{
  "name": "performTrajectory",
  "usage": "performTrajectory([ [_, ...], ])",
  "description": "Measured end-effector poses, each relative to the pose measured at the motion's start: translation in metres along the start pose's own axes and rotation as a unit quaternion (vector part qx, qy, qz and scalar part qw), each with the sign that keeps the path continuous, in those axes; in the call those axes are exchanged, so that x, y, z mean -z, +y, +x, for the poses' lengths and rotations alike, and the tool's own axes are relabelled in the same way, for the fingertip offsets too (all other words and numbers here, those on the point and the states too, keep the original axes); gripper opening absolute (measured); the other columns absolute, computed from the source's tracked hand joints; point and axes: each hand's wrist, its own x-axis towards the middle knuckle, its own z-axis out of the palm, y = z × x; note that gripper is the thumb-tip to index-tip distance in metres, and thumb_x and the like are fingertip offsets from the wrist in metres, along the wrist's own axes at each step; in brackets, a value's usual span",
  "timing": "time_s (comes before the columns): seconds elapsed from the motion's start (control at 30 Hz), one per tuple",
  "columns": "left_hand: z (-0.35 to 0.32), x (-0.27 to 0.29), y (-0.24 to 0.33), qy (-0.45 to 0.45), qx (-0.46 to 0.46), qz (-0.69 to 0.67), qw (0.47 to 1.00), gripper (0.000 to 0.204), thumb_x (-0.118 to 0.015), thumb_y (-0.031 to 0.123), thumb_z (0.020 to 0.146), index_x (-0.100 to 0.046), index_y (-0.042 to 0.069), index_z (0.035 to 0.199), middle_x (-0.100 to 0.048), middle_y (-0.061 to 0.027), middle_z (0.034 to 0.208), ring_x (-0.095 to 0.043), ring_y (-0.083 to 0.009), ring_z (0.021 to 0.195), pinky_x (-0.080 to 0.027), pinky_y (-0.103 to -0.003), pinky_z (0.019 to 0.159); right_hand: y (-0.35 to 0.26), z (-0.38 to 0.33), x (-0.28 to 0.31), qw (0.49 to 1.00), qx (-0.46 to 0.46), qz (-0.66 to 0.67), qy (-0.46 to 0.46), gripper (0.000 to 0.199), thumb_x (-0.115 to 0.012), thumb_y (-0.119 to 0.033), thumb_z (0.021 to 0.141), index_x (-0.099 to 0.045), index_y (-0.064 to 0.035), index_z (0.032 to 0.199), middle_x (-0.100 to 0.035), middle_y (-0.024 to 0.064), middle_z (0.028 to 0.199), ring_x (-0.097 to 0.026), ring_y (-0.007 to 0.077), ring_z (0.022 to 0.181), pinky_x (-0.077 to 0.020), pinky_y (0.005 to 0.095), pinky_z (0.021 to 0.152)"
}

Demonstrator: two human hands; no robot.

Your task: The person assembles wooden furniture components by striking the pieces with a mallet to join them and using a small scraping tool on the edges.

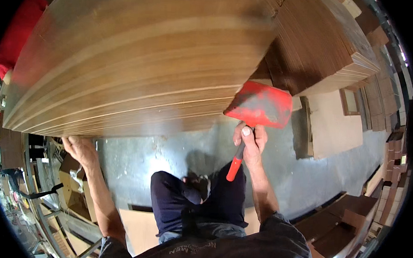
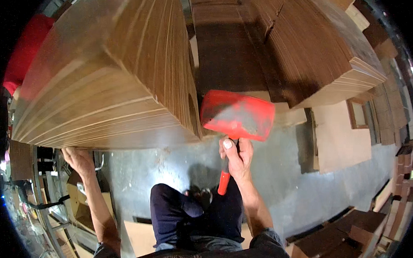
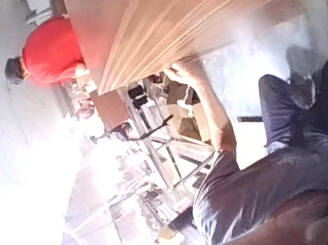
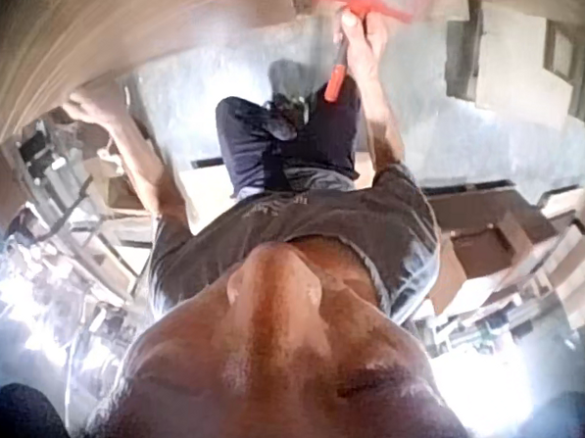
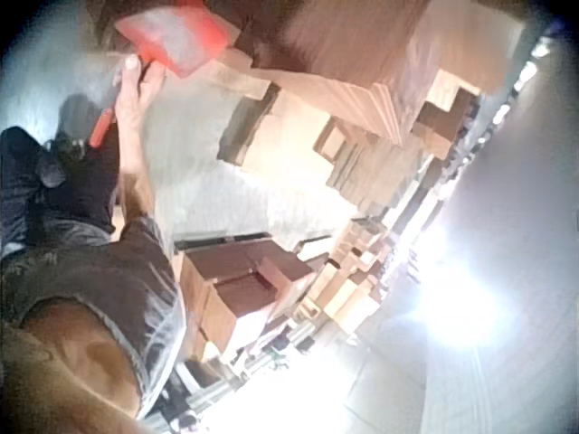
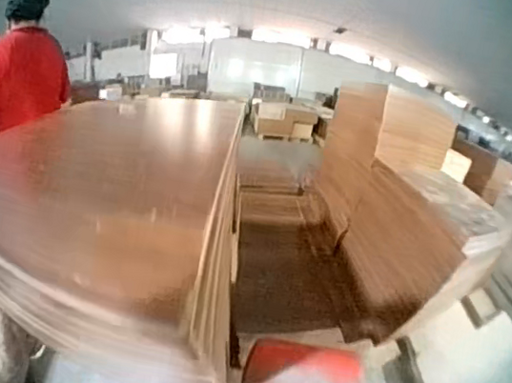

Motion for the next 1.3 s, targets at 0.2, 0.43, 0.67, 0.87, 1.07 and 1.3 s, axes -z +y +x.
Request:
performTrajectory([
  [0.2, 0.008, -0.009, 0.006, 0.004, -0.040, -0.039, 0.998, 0.045, -0.057, 0.032, 0.100, -0.049, 0.003, 0.134, -0.058, -0.0064, 0.123, -0.054, -0.0160, 0.111, -0.043, -0.033, 0.094, 0.052, 0.015, -0.010, 0.972, 0.233, 0.040, -0.010, 0.027, -0.052, -0.019, 0.098, -0.051, 0.0026, 0.114, -0.054, 0.0097, 0.072, -0.048, 0.0134, 0.058, -0.0418, 0.0273, 0.050],
  [0.43, 0.018, -0.048, 0.014, 0.013, -0.102, -0.057, 0.993, 0.042, -0.059, 0.029, 0.099, -0.059, -0.003, 0.126, -0.063, -0.0073, 0.121, -0.056, -0.0147, 0.111, -0.041, -0.032, 0.096, 0.061, -0.004, -0.010, 0.921, 0.381, 0.028, 0.075, 0.026, -0.055, -0.021, 0.098, -0.047, 0.0010, 0.110, -0.054, 0.0106, 0.082, -0.049, 0.0124, 0.063, -0.0415, 0.0255, 0.050],
  [0.67, 0.009, -0.048, 0.013, 0.023, -0.135, -0.040, 0.990, 0.042, -0.062, 0.031, 0.097, -0.062, -0.003, 0.121, -0.066, -0.0073, 0.113, -0.059, -0.0142, 0.100, -0.045, -0.028, 0.090, 0.051, -0.044, -0.010, 0.872, 0.441, -0.149, 0.148, 0.024, -0.057, -0.018, 0.094, -0.057, 0.0032, 0.104, -0.058, 0.0092, 0.082, -0.052, 0.0124, 0.067, -0.0416, 0.0255, 0.053],
  [0.87, 0.001, -0.055, 0.019, 0.021, -0.134, -0.085, 0.987, 0.040, -0.065, 0.030, 0.096, -0.064, -0.002, 0.120, -0.067, -0.0057, 0.109, -0.059, -0.0121, 0.098, -0.045, -0.028, 0.089, 0.019, -0.048, -0.027, 0.826, 0.488, -0.262, 0.102, 0.024, -0.060, -0.002, 0.091, -0.057, 0.0038, 0.114, -0.064, 0.0118, 0.096, -0.061, 0.0195, 0.086, -0.0502, 0.0320, 0.071],
  [1.07, 0.006, -0.048, 0.017, 0.018, -0.123, -0.094, 0.988, 0.042, -0.071, 0.029, 0.091, -0.065, -0.002, 0.119, -0.069, -0.0061, 0.106, -0.061, -0.0104, 0.093, -0.047, -0.025, 0.084, 0.008, -0.030, -0.036, 0.799, 0.521, -0.277, 0.115, 0.033, -0.070, 0.001, 0.086, -0.058, 0.0039, 0.117, -0.067, 0.0131, 0.104, -0.064, 0.0215, 0.091, -0.0517, 0.0335, 0.080],
  [1.3, -0.001, -0.057, 0.023, 0.022, -0.098, -0.112, 0.989, 0.042, -0.073, 0.027, 0.089, -0.066, -0.003, 0.118, -0.069, -0.0075, 0.104, -0.063, -0.0117, 0.091, -0.049, -0.026, 0.083, -0.012, -0.024, -0.045, 0.812, 0.452, -0.354, 0.111, 0.014, -0.071, -0.008, 0.087, -0.066, 0.0038, 0.094, -0.069, 0.0106, 0.083, -0.062, 0.0180, 0.079, -0.0472, 0.0337, 0.073],
])
